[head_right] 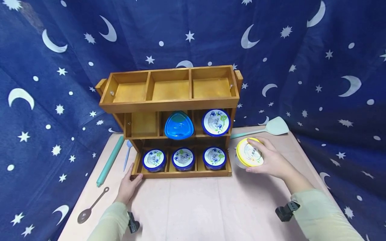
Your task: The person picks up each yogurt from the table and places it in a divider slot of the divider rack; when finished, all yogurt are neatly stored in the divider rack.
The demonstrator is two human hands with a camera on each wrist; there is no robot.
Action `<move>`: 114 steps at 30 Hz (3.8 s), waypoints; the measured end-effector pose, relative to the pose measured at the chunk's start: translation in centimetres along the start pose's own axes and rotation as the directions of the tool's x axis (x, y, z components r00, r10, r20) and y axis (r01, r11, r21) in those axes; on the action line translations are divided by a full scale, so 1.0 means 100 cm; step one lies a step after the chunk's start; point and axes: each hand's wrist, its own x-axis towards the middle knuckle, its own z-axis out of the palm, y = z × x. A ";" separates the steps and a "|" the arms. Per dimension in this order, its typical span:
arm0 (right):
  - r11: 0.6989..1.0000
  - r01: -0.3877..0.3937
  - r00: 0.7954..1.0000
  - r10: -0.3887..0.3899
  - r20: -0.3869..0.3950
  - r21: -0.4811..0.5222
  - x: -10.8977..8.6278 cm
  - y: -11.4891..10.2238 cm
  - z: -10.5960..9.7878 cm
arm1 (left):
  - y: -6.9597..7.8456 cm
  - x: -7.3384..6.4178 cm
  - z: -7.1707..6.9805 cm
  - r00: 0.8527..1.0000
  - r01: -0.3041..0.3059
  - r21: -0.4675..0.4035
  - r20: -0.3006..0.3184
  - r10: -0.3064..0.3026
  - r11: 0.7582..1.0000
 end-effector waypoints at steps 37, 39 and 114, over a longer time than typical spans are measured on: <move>0.906 0.405 0.908 -0.415 0.066 0.124 0.047 -0.111 0.053 | -0.002 0.002 0.000 1.000 0.004 0.017 0.005 -0.005 1.000; 0.894 0.436 0.895 -0.443 0.053 0.105 0.051 -0.118 0.058 | -0.001 0.001 -0.001 1.000 0.008 0.013 0.004 -0.008 1.000; 0.932 0.354 0.925 -0.361 -0.121 -0.072 0.163 -0.270 0.131 | 0.001 0.000 0.000 1.000 0.013 0.018 0.010 -0.014 1.000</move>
